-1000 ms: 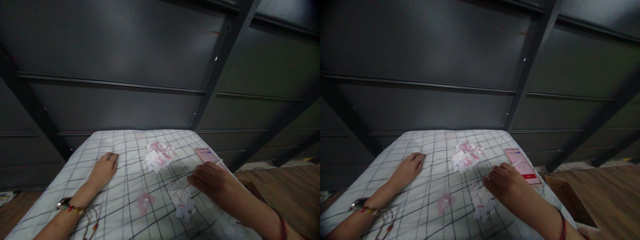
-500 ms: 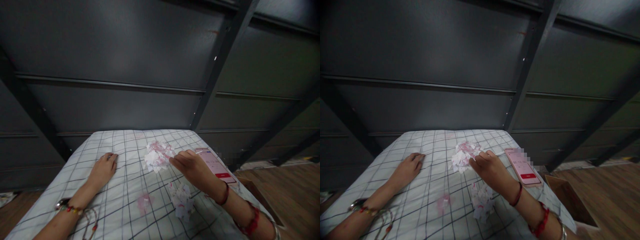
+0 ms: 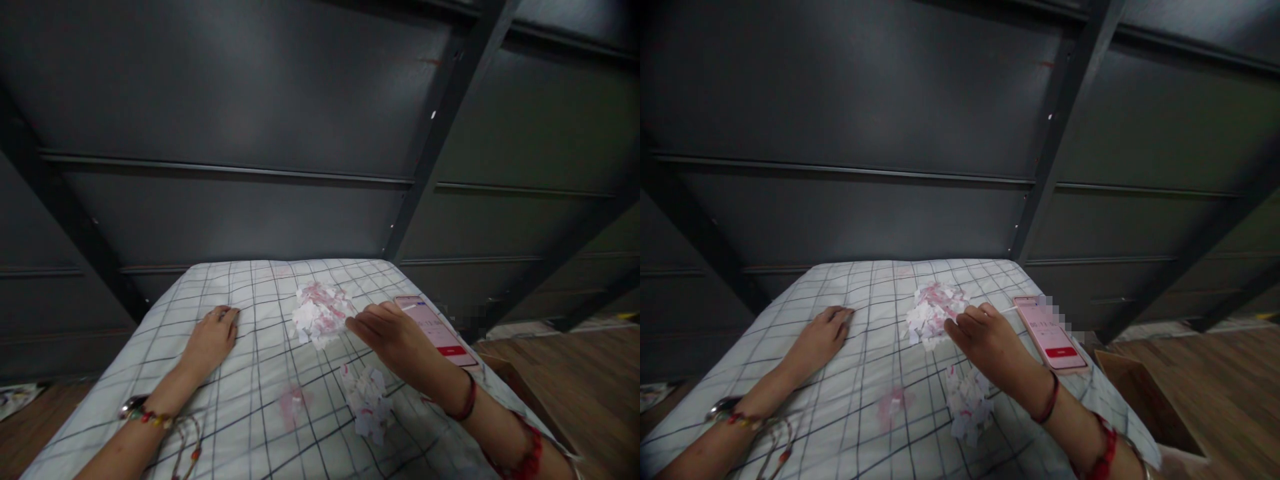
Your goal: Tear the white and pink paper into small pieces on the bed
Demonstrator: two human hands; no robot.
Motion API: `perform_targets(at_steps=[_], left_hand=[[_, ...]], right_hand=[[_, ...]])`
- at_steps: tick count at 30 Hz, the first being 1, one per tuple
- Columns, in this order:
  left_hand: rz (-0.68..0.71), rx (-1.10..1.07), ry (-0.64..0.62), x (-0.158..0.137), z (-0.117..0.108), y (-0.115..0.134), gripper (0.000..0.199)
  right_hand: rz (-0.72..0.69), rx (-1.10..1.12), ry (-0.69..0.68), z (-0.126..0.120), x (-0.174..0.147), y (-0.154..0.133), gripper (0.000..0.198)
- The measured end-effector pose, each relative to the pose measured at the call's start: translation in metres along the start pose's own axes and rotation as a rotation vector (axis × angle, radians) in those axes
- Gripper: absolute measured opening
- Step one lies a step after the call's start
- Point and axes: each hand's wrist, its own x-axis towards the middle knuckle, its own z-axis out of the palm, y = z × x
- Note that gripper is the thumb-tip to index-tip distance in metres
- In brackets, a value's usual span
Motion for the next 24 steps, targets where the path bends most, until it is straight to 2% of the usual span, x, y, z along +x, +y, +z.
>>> perform_targets(at_steps=[6,13,19,24], left_hand=[[0.007,-0.005,0.009,0.001,-0.001,0.000,0.036],[0.011,-0.018,0.008,0.000,-0.001,0.000,0.036],[-0.019,-0.043,0.022,0.000,-0.002,0.002,0.033],[-0.013,-0.028,-0.002,0.000,-0.004,0.003,0.034]], right_hand=[[-0.034,0.072,-0.014,-0.004,-0.001,-0.006,0.013],[-0.048,0.108,0.050,-0.015,0.006,-0.012,0.014],[-0.082,0.126,-0.024,-0.020,0.005,-0.021,0.015],[-0.054,0.139,0.043,-0.018,0.006,-0.014,0.015]])
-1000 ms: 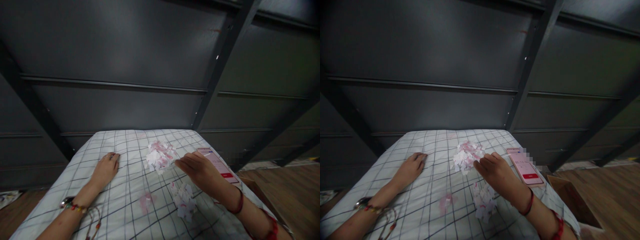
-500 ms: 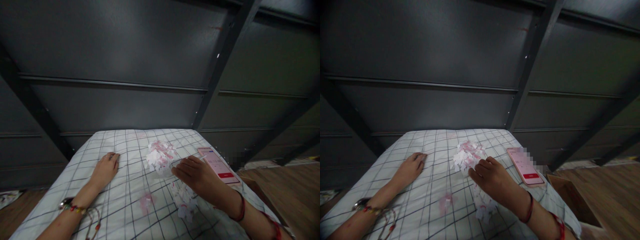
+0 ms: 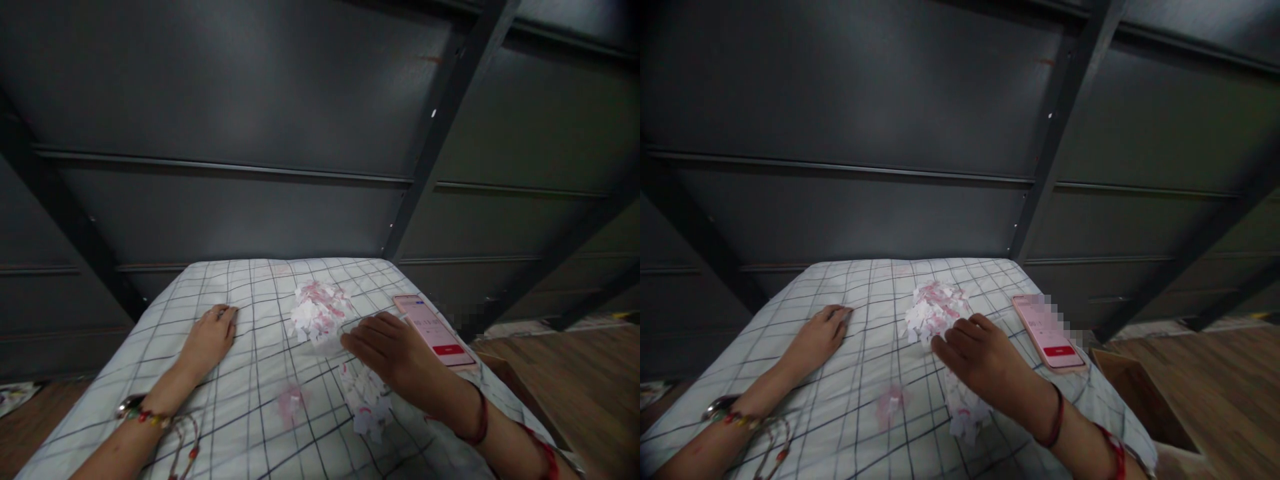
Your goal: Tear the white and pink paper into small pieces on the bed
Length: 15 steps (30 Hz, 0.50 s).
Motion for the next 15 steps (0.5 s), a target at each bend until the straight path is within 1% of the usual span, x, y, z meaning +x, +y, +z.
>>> perform_targets(at_steps=[2,5,7,9,11,15], left_hand=[[-0.004,-0.010,-0.003,0.000,0.000,0.000,0.035],[-0.018,-0.004,0.007,0.000,0.001,-0.001,0.035],[-0.010,0.010,0.004,0.000,0.001,-0.001,0.035],[0.004,0.024,-0.007,0.001,0.001,0.000,0.036],[0.010,0.034,-0.020,0.001,0.000,0.000,0.036],[0.010,0.041,-0.006,0.001,0.000,0.000,0.036]], right_hand=[[0.024,-0.065,0.016,0.006,0.000,0.006,0.015],[0.015,-0.142,-0.054,0.013,0.001,0.011,0.015],[0.003,-0.153,-0.105,0.015,-0.001,0.010,0.015],[-0.005,-0.130,-0.119,0.012,-0.004,0.009,0.014],[-0.013,-0.108,-0.104,0.006,-0.008,0.010,0.012],[0.015,-0.148,-0.076,-0.004,-0.012,0.014,0.015]])
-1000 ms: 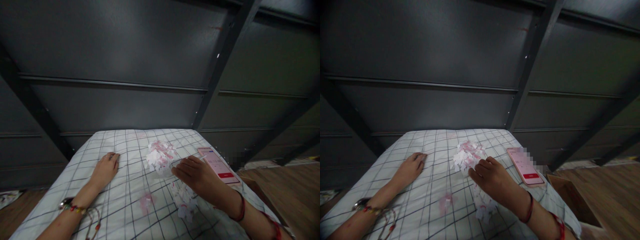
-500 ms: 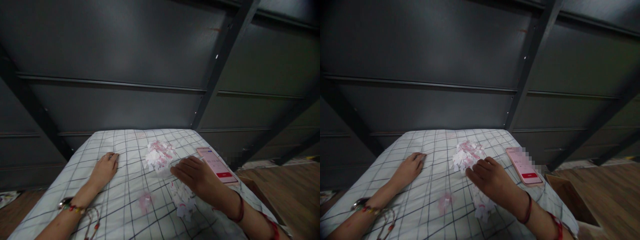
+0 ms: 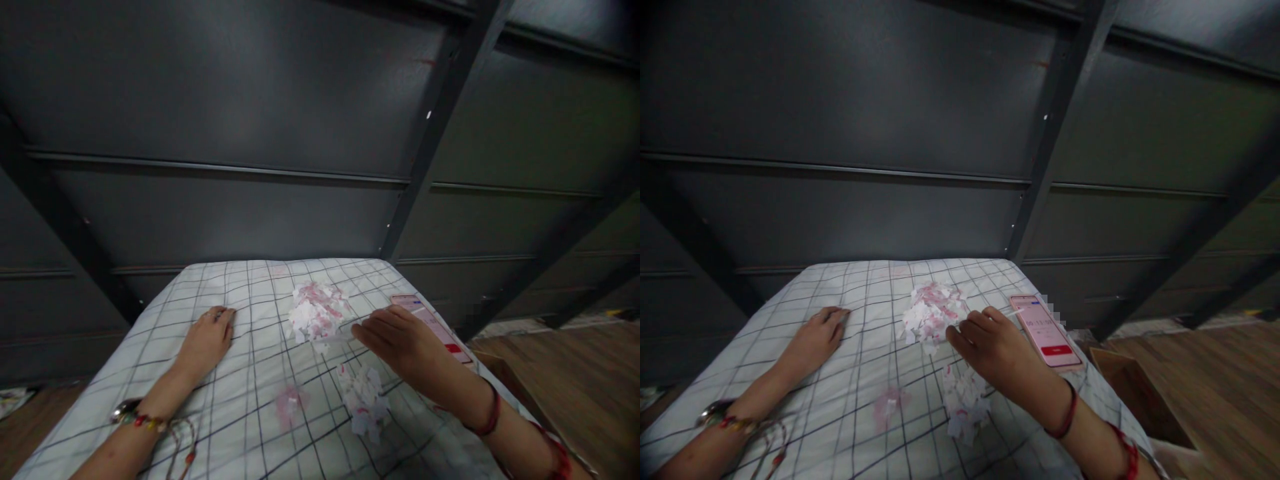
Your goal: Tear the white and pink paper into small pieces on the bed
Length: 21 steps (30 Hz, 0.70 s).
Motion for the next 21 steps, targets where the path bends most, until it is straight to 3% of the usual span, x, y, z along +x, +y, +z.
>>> perform_targets(at_steps=[5,14,21], left_hand=[[-0.006,-0.024,0.024,0.001,0.002,-0.001,0.035],[-0.011,-0.052,0.033,0.001,0.003,-0.002,0.035],[0.005,-0.027,0.026,0.001,0.003,-0.002,0.038]], right_hand=[[0.030,-0.060,-0.010,0.007,0.002,0.002,0.018],[0.019,0.019,-0.007,0.012,-0.006,-0.001,0.018],[-0.046,0.055,0.021,0.010,0.009,-0.011,0.015]])
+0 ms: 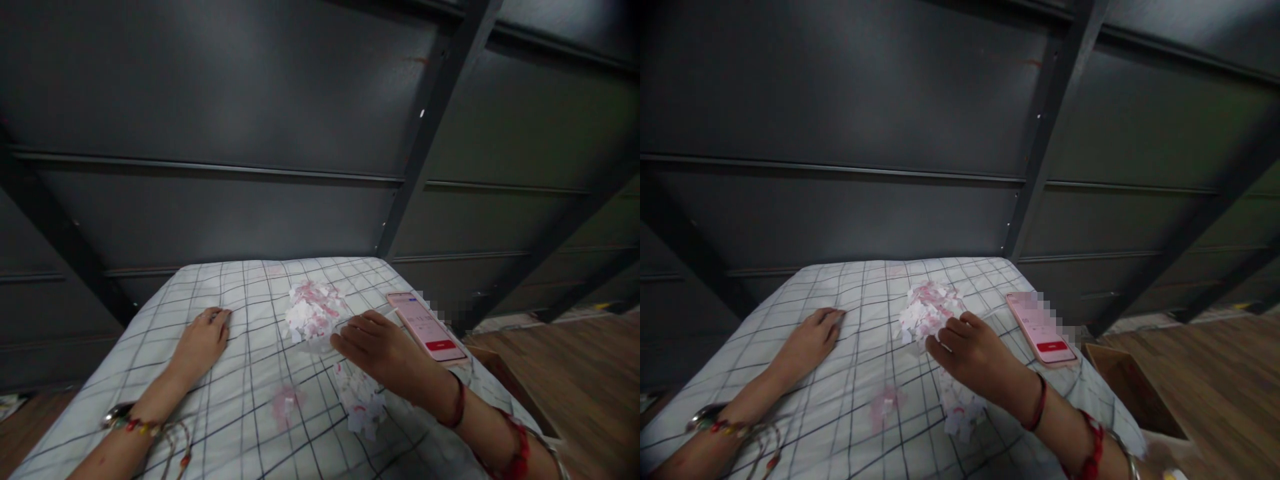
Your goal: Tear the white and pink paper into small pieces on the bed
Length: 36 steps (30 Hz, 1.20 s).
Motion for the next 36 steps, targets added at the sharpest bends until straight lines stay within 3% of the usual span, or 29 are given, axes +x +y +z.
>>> perform_targets(at_steps=[4,11,17,28,33,36], left_hand=[[-0.006,-0.006,0.006,-0.001,-0.002,0.002,0.037],[-0.023,-0.005,-0.016,0.000,-0.003,0.002,0.035],[-0.014,0.009,-0.039,0.000,-0.005,0.002,0.036],[-0.002,0.017,-0.021,0.000,-0.002,0.002,0.037],[-0.009,0.036,-0.035,0.001,-0.002,0.002,0.037],[-0.005,0.041,-0.050,0.000,-0.003,0.002,0.037]], right_hand=[[0.007,-0.016,0.057,0.000,-0.001,0.004,0.015],[0.019,-0.060,-0.026,0.004,-0.003,0.004,0.014],[0.019,-0.036,0.024,-0.005,0.001,0.001,0.014],[0.007,-0.029,-0.026,-0.003,0.004,-0.002,0.013],[0.005,-0.057,0.052,-0.002,0.002,0.003,0.014],[0.012,-0.103,0.002,0.000,-0.004,0.009,0.010]])
